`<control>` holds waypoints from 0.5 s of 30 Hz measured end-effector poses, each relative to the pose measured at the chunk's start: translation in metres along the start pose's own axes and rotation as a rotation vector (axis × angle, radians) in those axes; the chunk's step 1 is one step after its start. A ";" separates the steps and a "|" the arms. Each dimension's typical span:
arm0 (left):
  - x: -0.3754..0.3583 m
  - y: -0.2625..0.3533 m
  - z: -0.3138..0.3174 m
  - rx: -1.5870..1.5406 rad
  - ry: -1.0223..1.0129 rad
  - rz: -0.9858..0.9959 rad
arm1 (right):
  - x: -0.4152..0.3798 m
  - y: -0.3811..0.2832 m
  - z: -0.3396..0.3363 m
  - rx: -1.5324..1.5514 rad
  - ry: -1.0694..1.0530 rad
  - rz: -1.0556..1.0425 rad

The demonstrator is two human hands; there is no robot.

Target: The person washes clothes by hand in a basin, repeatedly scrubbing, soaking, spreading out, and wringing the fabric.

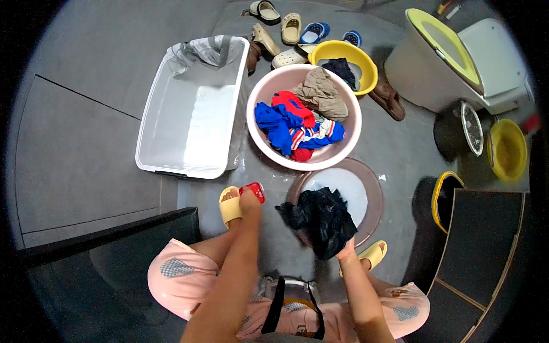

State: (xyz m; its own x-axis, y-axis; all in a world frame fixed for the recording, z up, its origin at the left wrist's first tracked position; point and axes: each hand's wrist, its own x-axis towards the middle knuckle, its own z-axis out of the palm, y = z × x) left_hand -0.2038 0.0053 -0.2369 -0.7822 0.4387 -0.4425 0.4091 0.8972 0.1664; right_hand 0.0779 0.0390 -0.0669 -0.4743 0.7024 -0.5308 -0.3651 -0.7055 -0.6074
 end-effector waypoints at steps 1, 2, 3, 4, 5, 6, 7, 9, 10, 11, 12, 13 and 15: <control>-0.001 -0.007 0.008 -0.049 0.038 0.004 | -0.004 -0.003 -0.002 0.602 0.030 0.174; 0.000 -0.011 0.015 -0.101 0.075 0.011 | -0.008 -0.006 -0.003 0.576 0.017 0.161; -0.005 -0.009 0.009 -0.146 0.096 0.052 | -0.010 -0.007 -0.003 0.549 0.003 0.146; -0.015 0.001 -0.003 -0.178 0.127 0.071 | -0.013 -0.006 -0.004 0.522 -0.011 0.131; -0.024 0.012 -0.017 -0.210 0.160 0.092 | -0.012 -0.003 -0.008 0.446 -0.011 0.097; -0.031 0.022 -0.027 -0.242 0.193 0.112 | -0.015 -0.007 -0.004 0.478 -0.022 0.111; -0.040 0.027 -0.028 -0.368 0.123 0.275 | -0.016 -0.012 0.003 0.510 -0.036 0.126; -0.090 0.059 -0.039 -0.665 0.048 0.414 | -0.021 -0.022 0.016 0.555 -0.073 0.178; -0.119 0.073 -0.048 -0.661 -0.025 0.573 | -0.023 -0.022 0.015 0.532 -0.073 0.198; -0.151 0.090 -0.058 -0.688 -0.141 0.601 | -0.022 -0.019 0.011 0.510 -0.074 0.216; -0.185 0.103 -0.075 -0.676 -0.090 0.774 | -0.022 -0.016 0.006 0.487 -0.075 0.234; -0.208 0.111 -0.084 -0.435 -0.084 0.969 | -0.024 -0.013 0.002 0.448 0.022 0.257; -0.254 0.108 -0.067 -0.312 -0.112 1.076 | -0.022 -0.005 -0.011 0.421 0.041 0.222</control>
State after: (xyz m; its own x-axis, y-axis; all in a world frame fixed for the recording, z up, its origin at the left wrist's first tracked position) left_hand 0.0074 -0.0059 -0.0478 -0.0401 0.9991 -0.0101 0.6978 0.0353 0.7154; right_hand 0.0988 0.0278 -0.0586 -0.5486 0.5276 -0.6486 -0.5553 -0.8099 -0.1890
